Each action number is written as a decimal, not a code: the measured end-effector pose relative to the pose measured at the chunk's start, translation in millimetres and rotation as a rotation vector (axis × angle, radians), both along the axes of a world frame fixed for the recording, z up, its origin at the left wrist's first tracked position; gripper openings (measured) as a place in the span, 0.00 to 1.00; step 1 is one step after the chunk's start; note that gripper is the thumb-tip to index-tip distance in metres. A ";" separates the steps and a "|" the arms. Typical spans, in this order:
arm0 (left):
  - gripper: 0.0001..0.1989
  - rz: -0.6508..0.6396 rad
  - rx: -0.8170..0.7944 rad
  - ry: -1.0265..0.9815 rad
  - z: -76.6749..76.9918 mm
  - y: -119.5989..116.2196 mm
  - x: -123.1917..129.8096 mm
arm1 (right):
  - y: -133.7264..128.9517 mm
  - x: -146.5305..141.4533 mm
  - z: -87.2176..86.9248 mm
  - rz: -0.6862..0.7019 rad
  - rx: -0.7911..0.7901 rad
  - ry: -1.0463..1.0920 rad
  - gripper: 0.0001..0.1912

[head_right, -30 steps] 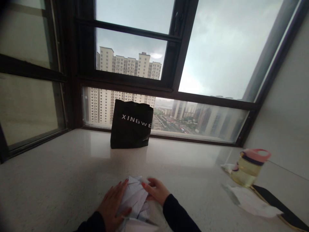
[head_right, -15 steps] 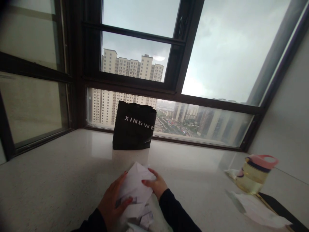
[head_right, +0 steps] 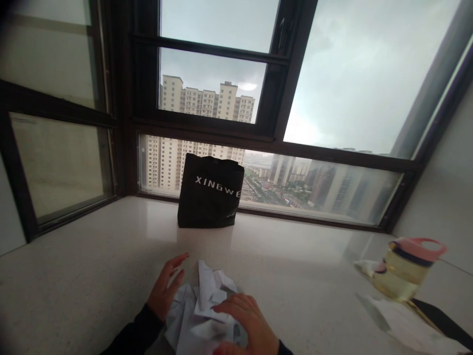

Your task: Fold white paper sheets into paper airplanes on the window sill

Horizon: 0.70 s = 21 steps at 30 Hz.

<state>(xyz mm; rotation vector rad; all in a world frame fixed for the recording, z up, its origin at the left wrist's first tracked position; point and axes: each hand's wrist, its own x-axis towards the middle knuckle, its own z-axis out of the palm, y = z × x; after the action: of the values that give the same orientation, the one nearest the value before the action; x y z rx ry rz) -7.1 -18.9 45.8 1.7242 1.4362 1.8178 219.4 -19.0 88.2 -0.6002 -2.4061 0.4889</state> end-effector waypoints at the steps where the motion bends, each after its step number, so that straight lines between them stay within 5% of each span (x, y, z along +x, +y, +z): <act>1: 0.15 -0.015 0.003 0.059 -3.4 0.6 1.5 | 3.4 5.9 -3.8 -0.023 -0.012 -0.006 0.24; 5: 0.17 -0.046 0.019 0.287 -20.0 0.3 12.5 | 19.0 21.9 -34.0 -0.026 -0.039 -0.144 0.40; 10: 0.23 -0.173 0.026 0.354 -27.4 -8.7 27.5 | 21.5 14.1 -65.3 0.001 -0.048 -0.203 0.32; 16: 0.27 -0.111 -0.028 0.553 -25.8 -7.0 19.9 | 8.3 -1.7 -15.7 -0.207 -0.180 -0.024 0.17; 21: 0.18 0.046 0.057 0.392 2.2 -12.2 14.1 | 33.7 -14.8 10.0 -0.382 -0.204 -0.026 0.17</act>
<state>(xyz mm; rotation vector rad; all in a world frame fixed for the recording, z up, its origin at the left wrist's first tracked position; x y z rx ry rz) 7.0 -31.1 48.0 2.1859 1.5868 1.6169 204.6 14.7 98.3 -1.1337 -2.2035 0.5637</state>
